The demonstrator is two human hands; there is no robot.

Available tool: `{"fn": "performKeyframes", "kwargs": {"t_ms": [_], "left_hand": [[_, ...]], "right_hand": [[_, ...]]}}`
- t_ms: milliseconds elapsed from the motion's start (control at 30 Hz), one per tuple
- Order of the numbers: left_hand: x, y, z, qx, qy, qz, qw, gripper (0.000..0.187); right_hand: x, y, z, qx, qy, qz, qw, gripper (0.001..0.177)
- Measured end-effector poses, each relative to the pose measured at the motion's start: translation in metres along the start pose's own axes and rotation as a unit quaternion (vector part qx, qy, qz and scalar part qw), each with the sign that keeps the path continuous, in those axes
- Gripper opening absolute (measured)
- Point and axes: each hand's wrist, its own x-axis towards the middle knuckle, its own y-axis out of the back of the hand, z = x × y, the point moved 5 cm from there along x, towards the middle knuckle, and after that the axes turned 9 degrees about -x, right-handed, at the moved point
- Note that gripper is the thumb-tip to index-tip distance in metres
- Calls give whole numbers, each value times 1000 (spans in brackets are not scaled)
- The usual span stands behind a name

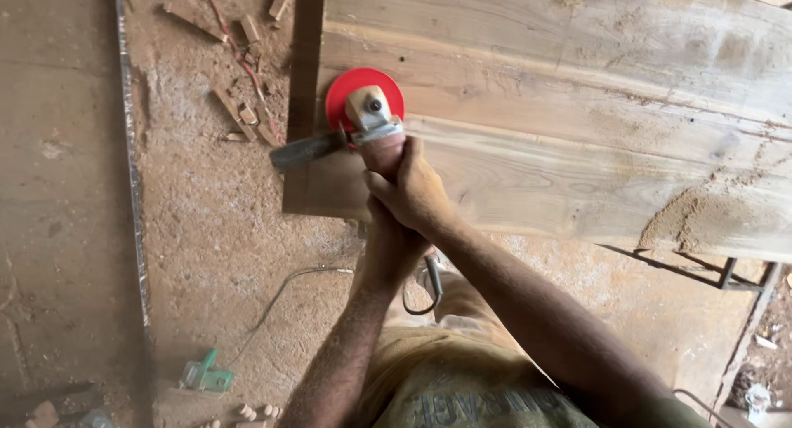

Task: The person uses an angle grinder with a sanding disc to smooth the surface of a large wooden plank. They change the sanding disc midway through the process and continue sanding the plank.

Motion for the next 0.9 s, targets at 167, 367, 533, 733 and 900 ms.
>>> {"fn": "performKeyframes", "kwargs": {"t_ms": [167, 367, 533, 733, 900], "left_hand": [[12, -28, 13, 71, -69, -46, 994, 76], [0, -91, 45, -154, 51, -118, 980, 84], [-14, -143, 73, -83, 156, -240, 955, 85], [-8, -180, 71, -8, 126, -251, 960, 81], [6, -153, 49, -6, -27, -124, 992, 77]], "right_hand": [[4, 21, 32, -4, -55, 35, 998, 74], [-36, 61, 135, 32, -120, 112, 986, 73], [-79, 93, 207, 0, -153, 195, 969, 69], [-86, 114, 243, 111, -178, 217, 953, 72], [-44, 99, 192, 33, -109, 172, 978, 74]]}}
